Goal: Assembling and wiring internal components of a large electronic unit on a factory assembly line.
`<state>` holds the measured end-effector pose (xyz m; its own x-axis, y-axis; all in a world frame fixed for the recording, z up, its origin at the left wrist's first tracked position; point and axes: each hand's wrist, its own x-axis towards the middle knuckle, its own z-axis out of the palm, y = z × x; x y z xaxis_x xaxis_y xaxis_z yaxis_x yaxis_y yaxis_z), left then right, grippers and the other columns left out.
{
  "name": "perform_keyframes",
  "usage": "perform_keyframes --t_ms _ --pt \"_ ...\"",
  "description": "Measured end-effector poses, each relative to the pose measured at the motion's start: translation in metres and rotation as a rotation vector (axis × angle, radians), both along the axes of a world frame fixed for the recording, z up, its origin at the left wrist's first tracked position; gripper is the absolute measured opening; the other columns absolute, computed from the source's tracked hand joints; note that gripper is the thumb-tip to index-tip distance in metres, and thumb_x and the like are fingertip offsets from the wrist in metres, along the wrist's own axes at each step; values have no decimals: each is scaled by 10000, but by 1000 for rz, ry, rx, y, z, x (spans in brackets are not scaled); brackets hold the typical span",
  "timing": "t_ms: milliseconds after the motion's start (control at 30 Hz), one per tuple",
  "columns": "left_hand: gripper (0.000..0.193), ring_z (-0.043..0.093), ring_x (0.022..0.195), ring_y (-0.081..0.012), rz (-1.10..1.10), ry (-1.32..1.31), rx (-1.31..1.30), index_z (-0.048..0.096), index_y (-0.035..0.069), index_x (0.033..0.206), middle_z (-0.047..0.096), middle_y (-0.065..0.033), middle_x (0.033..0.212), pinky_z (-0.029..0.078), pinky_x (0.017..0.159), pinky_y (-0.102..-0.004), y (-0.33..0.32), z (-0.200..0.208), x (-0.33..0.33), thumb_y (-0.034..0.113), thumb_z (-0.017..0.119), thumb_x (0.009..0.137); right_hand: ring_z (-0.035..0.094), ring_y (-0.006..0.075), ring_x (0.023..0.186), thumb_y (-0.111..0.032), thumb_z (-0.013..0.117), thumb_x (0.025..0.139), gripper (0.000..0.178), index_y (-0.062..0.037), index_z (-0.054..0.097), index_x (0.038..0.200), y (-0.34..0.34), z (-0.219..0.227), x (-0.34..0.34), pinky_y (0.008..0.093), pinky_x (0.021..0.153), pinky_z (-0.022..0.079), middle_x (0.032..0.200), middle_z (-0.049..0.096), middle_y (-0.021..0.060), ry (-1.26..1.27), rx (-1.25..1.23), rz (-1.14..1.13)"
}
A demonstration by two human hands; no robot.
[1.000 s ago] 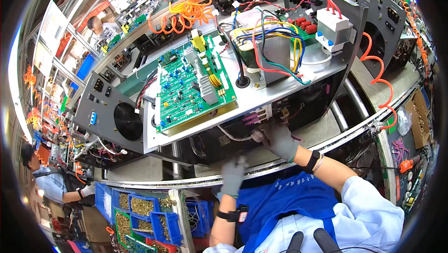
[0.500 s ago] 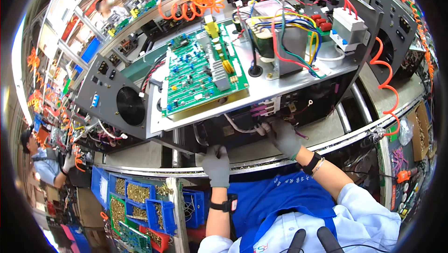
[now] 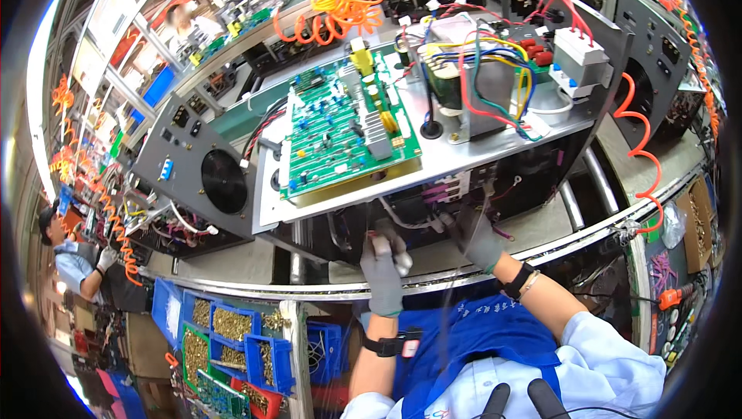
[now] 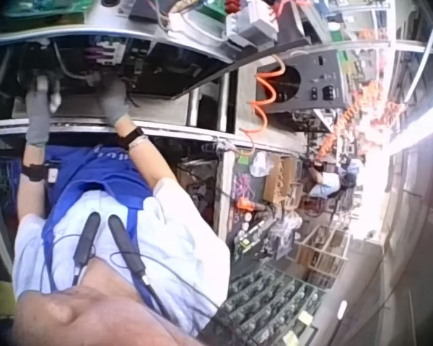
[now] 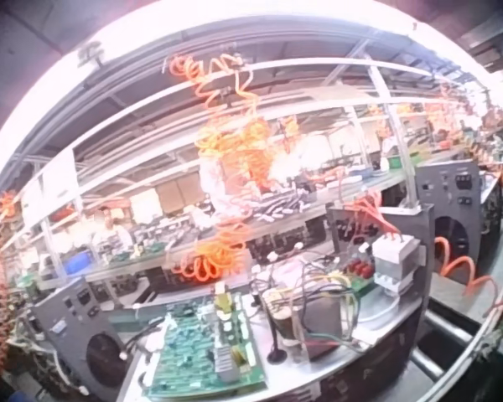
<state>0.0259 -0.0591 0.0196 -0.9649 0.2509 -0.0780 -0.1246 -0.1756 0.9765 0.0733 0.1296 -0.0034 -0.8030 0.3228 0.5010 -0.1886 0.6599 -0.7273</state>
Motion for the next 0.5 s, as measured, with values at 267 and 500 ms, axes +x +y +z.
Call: perform_keyframes --t_ms 267,500 --pt "187 609 603 -298 -137 1303 -936 631 124 945 632 -100 734 478 530 -397 -25 -57 -52 268 517 913 619 242 658 -213 547 933 224 -11 629 981 1 -11 2 361 598 481 830 659 120 -8 -318 135" --pt "340 565 614 -106 44 159 -360 520 -1 1216 612 -81 1018 461 474 -192 -34 -49 -20 222 513 959 565 82 727 -238 623 893 454 10 504 1253 -3 7 39 240 645 483 915 631 59 -364 -849 294"
